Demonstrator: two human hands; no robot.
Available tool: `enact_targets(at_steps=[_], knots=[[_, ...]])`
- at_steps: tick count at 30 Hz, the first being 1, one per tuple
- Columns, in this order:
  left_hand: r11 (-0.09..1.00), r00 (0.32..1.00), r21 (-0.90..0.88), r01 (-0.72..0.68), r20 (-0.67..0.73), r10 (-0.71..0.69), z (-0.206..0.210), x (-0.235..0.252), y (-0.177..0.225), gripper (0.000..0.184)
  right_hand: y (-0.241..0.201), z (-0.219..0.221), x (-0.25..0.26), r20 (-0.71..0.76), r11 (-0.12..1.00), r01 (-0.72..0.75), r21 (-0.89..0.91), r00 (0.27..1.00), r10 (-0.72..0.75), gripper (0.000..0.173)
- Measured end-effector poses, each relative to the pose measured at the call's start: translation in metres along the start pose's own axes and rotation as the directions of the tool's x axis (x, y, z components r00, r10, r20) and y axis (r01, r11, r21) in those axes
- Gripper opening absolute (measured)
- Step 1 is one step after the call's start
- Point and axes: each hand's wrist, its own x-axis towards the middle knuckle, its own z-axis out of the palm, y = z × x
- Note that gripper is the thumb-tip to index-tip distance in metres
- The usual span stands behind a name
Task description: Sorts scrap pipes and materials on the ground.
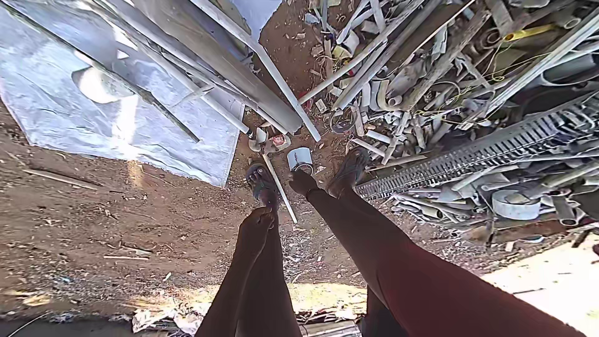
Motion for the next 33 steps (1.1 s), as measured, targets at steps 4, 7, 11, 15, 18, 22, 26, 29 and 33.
enact_targets(at_steps=[4,7,11,15,18,22,26,29,33], knots=[[0.995,1.0,0.104,0.0,0.002,0.0,-0.003,0.01,0.002,0.027,-0.061,-0.036,0.006,0.301,0.994,-0.038,-0.107,0.951,0.069,0.054],[0.989,1.0,0.151,0.013,-0.027,-0.009,-0.008,0.016,-0.005,0.026,-0.078,-0.014,0.033,0.12,0.993,0.048,-0.105,0.992,-0.035,0.061],[0.987,0.999,0.159,0.014,-0.053,-0.005,-0.013,0.02,-0.008,0.026,-0.084,0.005,0.069,0.03,0.996,0.06,-0.062,0.998,-0.058,0.079],[0.991,0.997,0.132,-0.021,-0.066,0.03,-0.009,0.025,-0.007,0.025,-0.085,-0.008,0.08,0.072,0.995,0.067,-0.072,0.996,-0.062,0.084],[0.993,0.998,0.115,-0.031,-0.055,0.037,-0.003,0.029,-0.004,0.024,-0.078,-0.009,0.088,0.069,0.989,0.113,-0.095,0.992,-0.107,0.076],[0.995,0.998,0.093,-0.044,-0.039,0.048,0.003,0.031,-0.002,0.025,-0.073,-0.008,0.085,0.039,0.98,0.166,-0.106,0.986,-0.163,0.046],[0.992,0.999,0.126,-0.028,-0.034,0.033,0.004,0.028,0.007,0.027,-0.057,0.003,0.078,-0.015,0.979,0.193,-0.058,0.981,-0.194,0.035],[0.992,0.998,0.115,-0.049,-0.028,0.053,0.01,0.033,-0.001,0.026,-0.031,0.009,0.066,-0.252,0.993,0.014,0.119,0.967,0.017,0.034],[0.999,1.0,0.041,-0.02,-0.016,0.021,0.022,0.026,0.014,0.024,0.015,-0.01,0.065,-0.444,0.855,-0.194,0.482,0.787,0.429,0.054]])
